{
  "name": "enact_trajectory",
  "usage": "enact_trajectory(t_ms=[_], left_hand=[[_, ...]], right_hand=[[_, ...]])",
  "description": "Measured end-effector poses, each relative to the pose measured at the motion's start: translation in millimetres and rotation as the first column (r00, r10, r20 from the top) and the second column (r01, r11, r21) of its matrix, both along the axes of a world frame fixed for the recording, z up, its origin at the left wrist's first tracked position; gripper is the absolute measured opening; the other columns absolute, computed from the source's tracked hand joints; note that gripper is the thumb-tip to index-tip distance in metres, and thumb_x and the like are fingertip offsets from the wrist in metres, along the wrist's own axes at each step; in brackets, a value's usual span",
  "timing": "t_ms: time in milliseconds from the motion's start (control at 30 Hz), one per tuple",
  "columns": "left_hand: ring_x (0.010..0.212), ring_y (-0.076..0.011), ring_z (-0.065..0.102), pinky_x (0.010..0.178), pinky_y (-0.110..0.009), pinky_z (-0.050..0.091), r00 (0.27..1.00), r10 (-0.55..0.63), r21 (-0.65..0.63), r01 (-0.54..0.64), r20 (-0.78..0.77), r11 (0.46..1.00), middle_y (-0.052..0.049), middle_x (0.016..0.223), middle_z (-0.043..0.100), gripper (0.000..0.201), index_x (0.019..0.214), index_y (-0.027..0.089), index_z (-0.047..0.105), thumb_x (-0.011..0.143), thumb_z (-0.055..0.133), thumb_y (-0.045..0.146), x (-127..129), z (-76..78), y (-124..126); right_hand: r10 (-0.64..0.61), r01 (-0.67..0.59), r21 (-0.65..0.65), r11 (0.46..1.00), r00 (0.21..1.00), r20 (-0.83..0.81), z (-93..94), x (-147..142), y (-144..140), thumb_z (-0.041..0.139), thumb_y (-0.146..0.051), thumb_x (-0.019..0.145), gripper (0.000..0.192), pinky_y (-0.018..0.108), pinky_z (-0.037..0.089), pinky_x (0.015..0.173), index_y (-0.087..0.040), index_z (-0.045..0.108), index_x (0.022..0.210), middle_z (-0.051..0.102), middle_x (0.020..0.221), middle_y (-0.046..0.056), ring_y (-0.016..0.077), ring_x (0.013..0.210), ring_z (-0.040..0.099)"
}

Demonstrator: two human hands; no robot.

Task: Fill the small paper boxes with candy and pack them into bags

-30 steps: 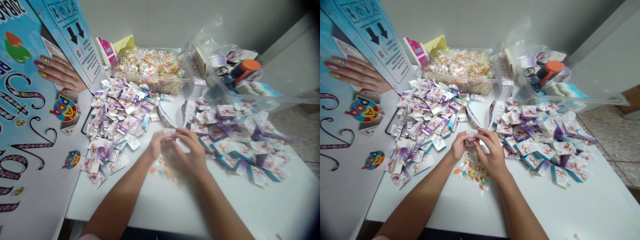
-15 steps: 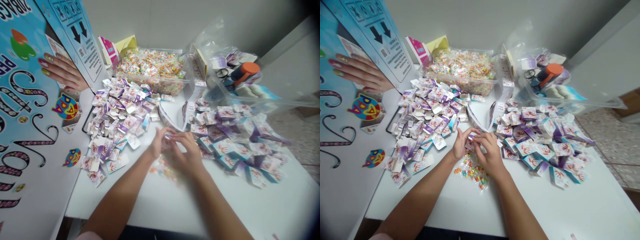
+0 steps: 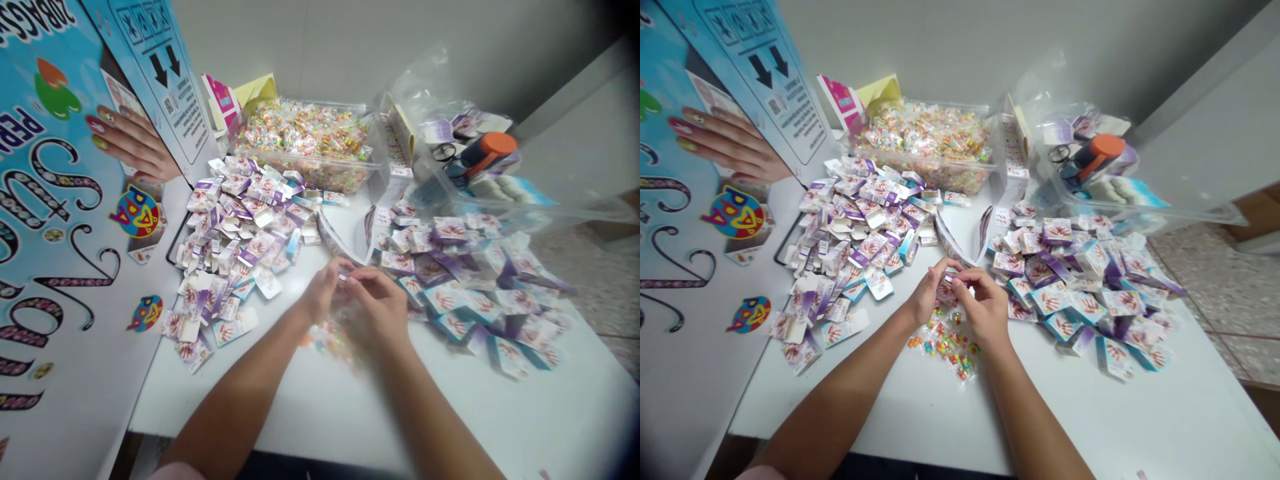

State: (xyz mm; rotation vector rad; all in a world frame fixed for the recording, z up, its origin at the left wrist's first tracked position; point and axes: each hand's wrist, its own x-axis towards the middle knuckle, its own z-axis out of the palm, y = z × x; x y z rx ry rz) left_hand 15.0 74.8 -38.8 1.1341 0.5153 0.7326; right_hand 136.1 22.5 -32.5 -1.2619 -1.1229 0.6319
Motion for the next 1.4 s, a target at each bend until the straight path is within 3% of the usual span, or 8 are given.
enact_trajectory(t_ms=[100,233,300,433,567,967,1233,1400], left_hand=[[0.067,-0.0130,0.055,0.060,-0.023,0.045,1.000,0.022,-0.056,-0.022,-0.004,0.998,-0.001,0.083,0.059,0.067,0.109,0.021,0.053,0.084,0.036,0.081,1,0.5,0],[0.063,-0.0115,0.054,0.057,-0.021,0.043,0.999,0.034,-0.136,-0.036,-0.013,0.990,-0.002,0.087,0.061,0.062,0.108,0.022,0.052,0.085,0.036,0.077,2,-4.2,3],[0.063,-0.0113,0.054,0.058,-0.021,0.042,1.000,0.031,-0.136,-0.030,0.006,0.990,-0.002,0.087,0.061,0.065,0.108,0.022,0.051,0.084,0.034,0.079,2,-6.4,4],[0.060,-0.0117,0.051,0.056,-0.022,0.039,0.999,-0.017,-0.007,0.017,-0.050,1.000,0.000,0.078,0.058,0.065,0.108,0.022,0.052,0.084,0.033,0.080,1,-6.0,2],[0.068,-0.0150,0.055,0.062,-0.025,0.042,0.996,-0.002,0.111,0.011,-0.084,0.994,-0.002,0.080,0.060,0.071,0.106,0.020,0.055,0.087,0.024,0.080,2,-3.5,-1],[0.072,-0.0177,0.058,0.064,-0.026,0.044,0.990,0.062,0.225,-0.031,-0.130,0.974,-0.004,0.081,0.062,0.068,0.107,0.019,0.055,0.090,0.023,0.076,-2,5.1,-4],[0.059,-0.0139,0.053,0.058,-0.024,0.042,0.985,0.082,0.182,-0.053,-0.155,0.982,0.001,0.066,0.056,0.068,0.103,0.019,0.054,0.092,0.017,0.074,1,-3.4,-1],[0.058,-0.0140,0.051,0.058,-0.024,0.040,0.946,0.226,0.207,-0.179,-0.231,0.962,0.001,0.063,0.054,0.072,0.095,0.019,0.057,0.089,0.016,0.078,-1,-10.5,10]], right_hand=[[-0.040,0.028,0.082,0.996,0.988,0.147,0.4,2,-1,0.070,-0.027,0.084,0.009,0.034,0.053,0.069,-0.021,0.065,0.079,0.067,0.081,0.003,0.0183,0.077,0.065],[-0.081,0.007,0.160,0.987,0.885,0.459,2.7,4,-4,0.069,-0.023,0.085,0.008,0.038,0.052,0.078,-0.023,0.064,0.080,0.070,0.089,0.004,0.0200,0.084,0.066],[-0.084,-0.008,0.174,0.985,0.853,0.515,5.7,4,-4,0.069,-0.024,0.086,0.010,0.039,0.052,0.077,-0.024,0.062,0.078,0.071,0.089,0.003,0.0204,0.083,0.066],[-0.074,0.021,0.116,0.993,0.877,0.476,11.9,4,-5,0.066,-0.027,0.088,0.021,0.035,0.052,0.070,-0.024,0.056,0.070,0.068,0.079,0.002,0.0185,0.074,0.064],[-0.062,0.006,0.100,0.995,0.821,0.568,11.9,9,-5,0.063,-0.028,0.089,0.006,0.032,0.050,0.065,-0.024,0.063,0.084,0.066,0.077,0.001,0.0174,0.068,0.062],[-0.226,0.208,0.092,0.974,0.843,0.487,13.1,-2,-9,0.066,-0.034,0.088,0.017,0.032,0.050,0.063,-0.022,0.064,0.077,0.067,0.071,0.001,0.0167,0.064,0.061],[-0.122,0.085,0.098,0.992,0.865,0.487,14.5,2,-8,0.070,-0.028,0.087,0.013,0.036,0.051,0.071,-0.023,0.070,0.074,0.071,0.076,0.002,0.0184,0.073,0.064],[-0.094,0.029,0.131,0.991,0.845,0.526,4.1,-9,-9,0.068,-0.023,0.088,0.012,0.042,0.052,0.079,-0.027,0.075,0.096,0.075,0.102,0.005,0.0215,0.087,0.067]])
